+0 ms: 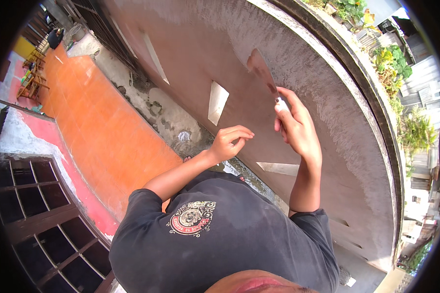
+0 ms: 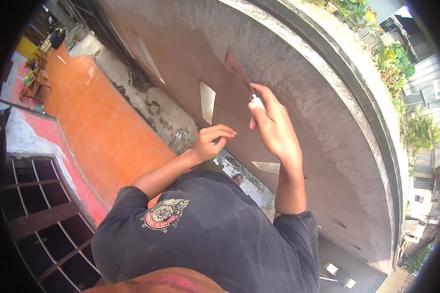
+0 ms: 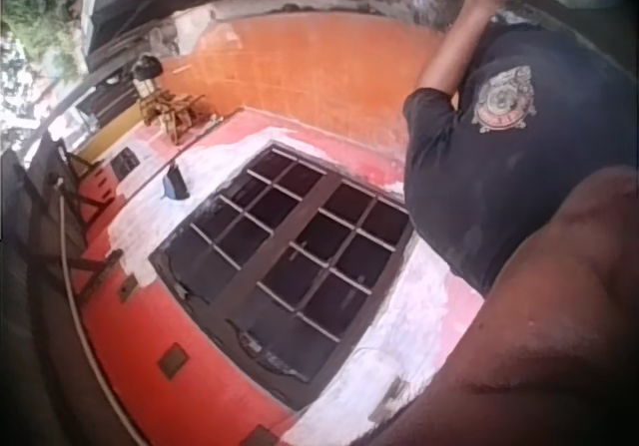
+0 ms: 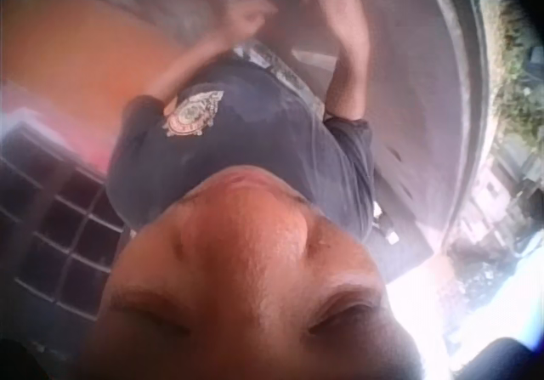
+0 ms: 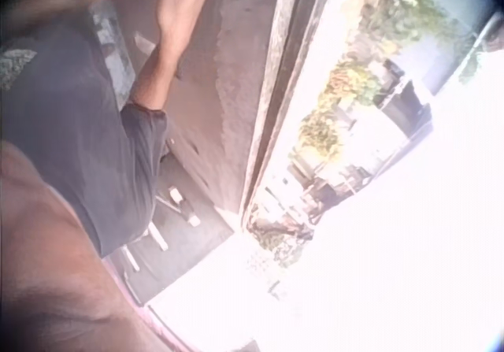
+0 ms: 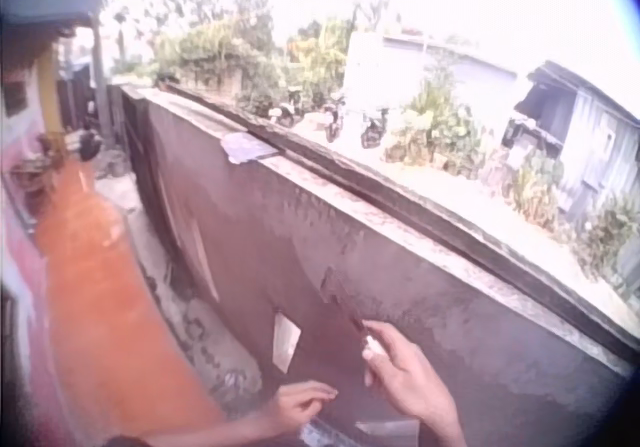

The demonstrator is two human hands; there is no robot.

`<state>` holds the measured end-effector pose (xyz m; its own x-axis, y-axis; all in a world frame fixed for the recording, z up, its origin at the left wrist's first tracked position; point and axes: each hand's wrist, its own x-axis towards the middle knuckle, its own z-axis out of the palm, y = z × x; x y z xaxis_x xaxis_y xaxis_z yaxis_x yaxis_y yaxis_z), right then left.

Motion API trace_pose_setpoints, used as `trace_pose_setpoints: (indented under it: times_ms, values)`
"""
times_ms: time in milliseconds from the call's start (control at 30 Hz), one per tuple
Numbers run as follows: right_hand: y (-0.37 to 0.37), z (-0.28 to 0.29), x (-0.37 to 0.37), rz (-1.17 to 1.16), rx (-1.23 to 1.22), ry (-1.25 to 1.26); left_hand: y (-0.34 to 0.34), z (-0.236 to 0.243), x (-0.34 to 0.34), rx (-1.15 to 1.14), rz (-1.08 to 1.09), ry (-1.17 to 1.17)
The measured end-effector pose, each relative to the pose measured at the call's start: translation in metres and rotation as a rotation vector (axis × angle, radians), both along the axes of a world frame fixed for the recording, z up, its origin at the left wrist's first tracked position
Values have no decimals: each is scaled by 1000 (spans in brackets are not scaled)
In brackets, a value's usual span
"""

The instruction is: The person uses a trowel to apply and smooth plaster onto a curved wall surface. They repeatedly scoop material and spread it evenly across the wall, occasionally wiping the trowel clean.

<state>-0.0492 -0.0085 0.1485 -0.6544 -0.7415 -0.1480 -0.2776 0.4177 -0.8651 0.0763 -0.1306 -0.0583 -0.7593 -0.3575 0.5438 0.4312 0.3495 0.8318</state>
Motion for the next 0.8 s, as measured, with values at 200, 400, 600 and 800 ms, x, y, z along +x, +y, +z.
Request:
trace_pose_setpoints:
  times_ms: [200,400,600,800]
  values:
    - [-11,-21,5,125,78,-28,-3,4,-2,-31,3,41]
    - [73,12,2,46,-145,-240,-15,2,3,242,-108,-108]
    - [27,-74,22,159,-369,-635,-26,36,-36,892,-710,56]
    - [18,-129,35,3,-720,-1158,-18,59,-76,1278,-414,-95]
